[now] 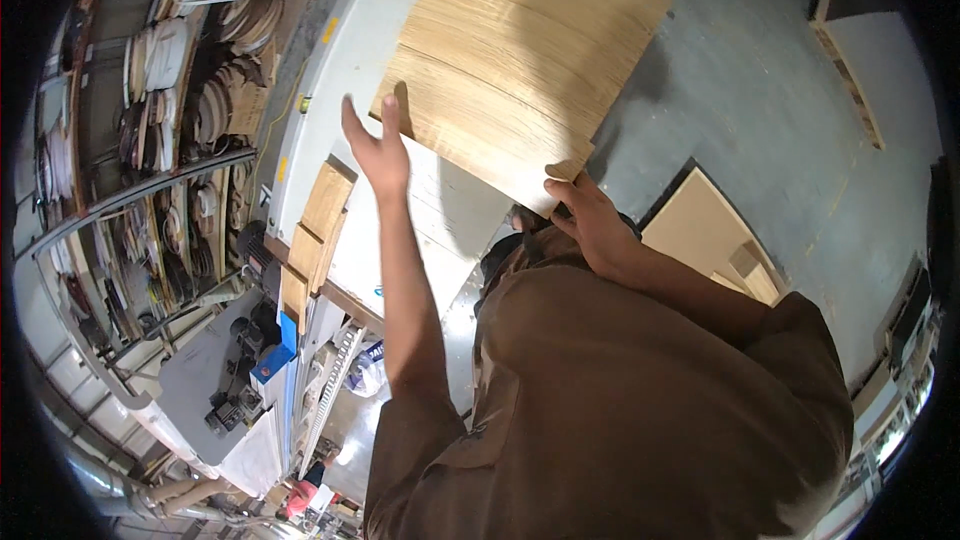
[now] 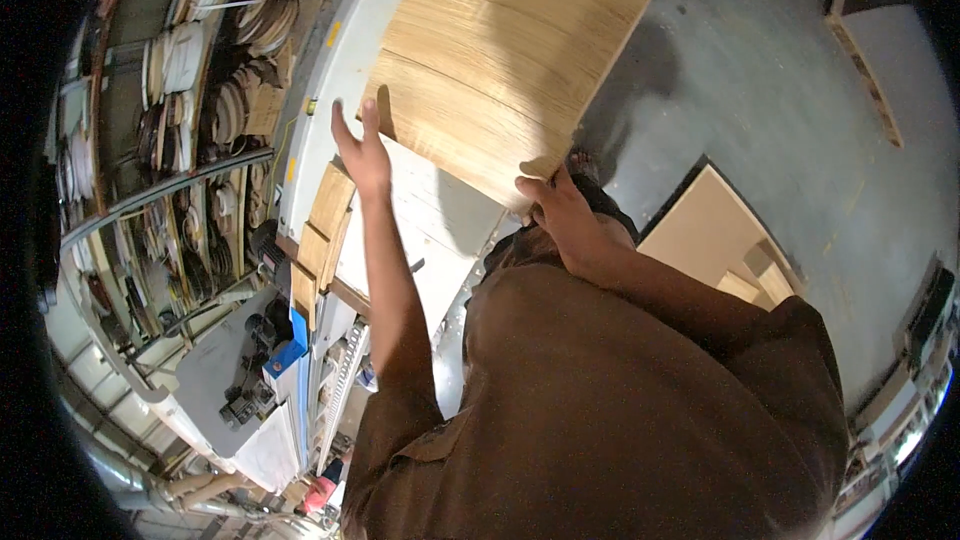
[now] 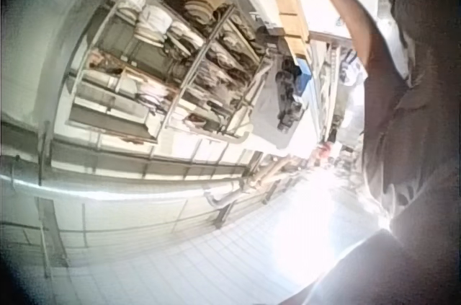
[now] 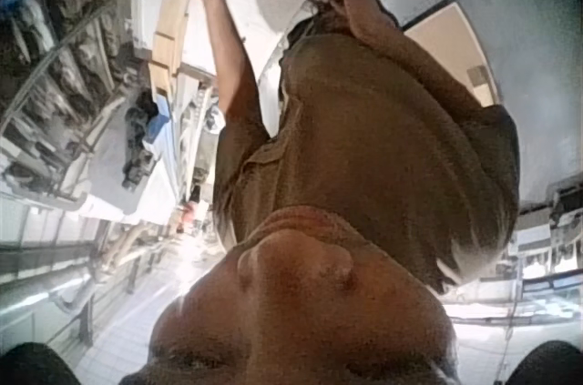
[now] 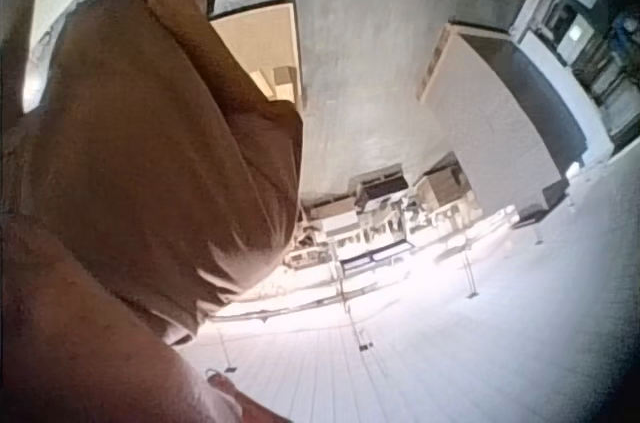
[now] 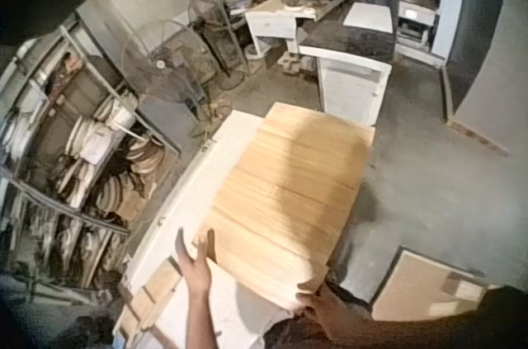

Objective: The recorder is sorting, inspecting, and stacking wooden boards in a factory setting, occasionally using a marker to mark specific pieces.

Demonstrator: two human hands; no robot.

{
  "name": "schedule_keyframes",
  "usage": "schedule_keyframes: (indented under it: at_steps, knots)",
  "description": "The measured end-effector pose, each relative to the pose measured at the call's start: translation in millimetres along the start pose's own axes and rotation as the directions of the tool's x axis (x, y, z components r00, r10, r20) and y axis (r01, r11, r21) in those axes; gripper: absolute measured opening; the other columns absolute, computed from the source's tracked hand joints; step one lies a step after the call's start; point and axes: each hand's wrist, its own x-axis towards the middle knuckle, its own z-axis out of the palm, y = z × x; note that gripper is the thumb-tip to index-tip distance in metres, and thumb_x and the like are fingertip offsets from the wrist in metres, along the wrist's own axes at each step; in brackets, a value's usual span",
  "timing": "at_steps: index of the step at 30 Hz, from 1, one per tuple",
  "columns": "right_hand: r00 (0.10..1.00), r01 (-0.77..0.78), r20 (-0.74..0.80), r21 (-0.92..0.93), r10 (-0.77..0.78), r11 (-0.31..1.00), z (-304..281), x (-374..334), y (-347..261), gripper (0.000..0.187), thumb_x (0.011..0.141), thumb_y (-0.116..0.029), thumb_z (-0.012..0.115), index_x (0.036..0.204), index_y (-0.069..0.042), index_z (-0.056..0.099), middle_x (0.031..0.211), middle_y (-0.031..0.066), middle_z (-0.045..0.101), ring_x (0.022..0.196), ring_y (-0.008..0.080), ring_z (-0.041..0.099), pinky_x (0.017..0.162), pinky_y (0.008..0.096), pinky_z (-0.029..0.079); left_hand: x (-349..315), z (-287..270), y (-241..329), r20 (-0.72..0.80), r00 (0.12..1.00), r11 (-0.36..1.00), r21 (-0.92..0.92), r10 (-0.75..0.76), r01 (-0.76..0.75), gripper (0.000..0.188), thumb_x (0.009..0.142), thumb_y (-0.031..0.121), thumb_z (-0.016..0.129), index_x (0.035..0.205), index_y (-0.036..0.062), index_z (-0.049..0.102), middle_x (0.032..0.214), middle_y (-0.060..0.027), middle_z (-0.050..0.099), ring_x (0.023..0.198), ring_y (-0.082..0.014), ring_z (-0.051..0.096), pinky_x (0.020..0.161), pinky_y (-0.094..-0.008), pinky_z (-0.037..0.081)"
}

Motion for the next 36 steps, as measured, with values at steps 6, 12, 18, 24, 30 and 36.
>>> schedule_keyframes:
  at_steps: [6,12,18,24,30,36]
  knots:
    - [0.997,0.075,-0.01,-0.18,-0.079,0.981,-3.9,2.1,-6.0,0.06,0.096,-0.033,0.07,0.145,-0.007,0.046,0.145,0.0164,0.045,0.138,0.0328,0.04,0.117,0.0424,0.031,57.5,-15.5,21.7,0.541,0.825,0.98,0.001,-0.166,0.197,0.068,0.098,0.053,0.072,0.13,-0.0076,0.069,0.111,-0.0107,0.075,0.101,-0.0156,0.066,0.094,-0.0301,0.05]
    - [0.99,0.134,0.067,-0.143,-0.125,0.981,-5.2,21.2,1.0,0.062,0.096,-0.034,0.07,0.145,-0.005,0.046,0.148,0.0202,0.041,0.142,0.0348,0.037,0.119,0.042,0.027,71.8,-3.6,11.9,0.462,0.859,0.975,0.12,-0.223,0.188,0.054,0.092,0.054,0.078,0.092,-0.0002,0.077,0.063,0.001,0.055,0.056,-0.0092,0.042,0.055,-0.0289,0.034]
    - [0.984,0.173,0.077,-0.254,-0.159,0.951,-11.8,28.1,3.1,0.055,0.095,-0.033,0.071,0.141,-0.007,0.055,0.145,0.0121,0.05,0.14,0.0266,0.04,0.119,0.0374,0.027,83.9,-6.2,4.2,0.427,0.875,0.962,0.241,-0.226,0.131,0.066,0.085,0.067,0.075,0.089,0.0011,0.079,0.07,-0.005,0.066,0.067,-0.0168,0.06,0.068,-0.0329,0.049]
    - [0.994,0.093,-0.037,-0.202,-0.102,0.975,-24.9,22.0,6.9,0.056,0.096,-0.037,0.069,0.143,-0.008,0.056,0.133,0.0017,0.058,0.124,0.0159,0.05,0.113,0.0354,0.033,85.3,-6.8,25.1,0.514,0.814,0.945,0.304,-0.269,0.12,0.082,0.083,0.079,0.066,0.109,0.0034,0.081,0.105,-0.0153,0.079,0.106,-0.0291,0.073,0.099,-0.0396,0.052]
    - [0.991,0.132,0.019,-0.35,-0.133,0.927,-73.0,26.7,19.3,0.049,0.108,-0.037,0.051,0.147,-0.008,0.054,0.15,0.0073,0.055,0.133,0.0211,0.054,0.115,0.039,0.038,50.8,-15.0,-74.2,0.343,0.925,0.776,-0.533,-0.166,0.337,0.059,0.102,0.053,0.063,0.121,-0.0017,0.073,0.117,-0.0094,0.074,0.111,-0.022,0.066,0.109,-0.0389,0.045]
    - [0.966,0.125,-0.175,-0.319,-0.189,0.939,-113.3,41.3,21.6,0.054,0.11,-0.041,0.047,0.152,-0.007,0.048,0.147,0.0137,0.058,0.126,0.0285,0.062,0.11,0.0435,0.044,-104.1,-45.8,-245.4,-0.094,0.977,0.941,0.262,-0.194,0.212,0.067,0.088,0.056,0.077,0.129,0.0033,0.068,0.127,-0.0167,0.07,0.129,-0.0343,0.059,0.119,-0.051,0.034]
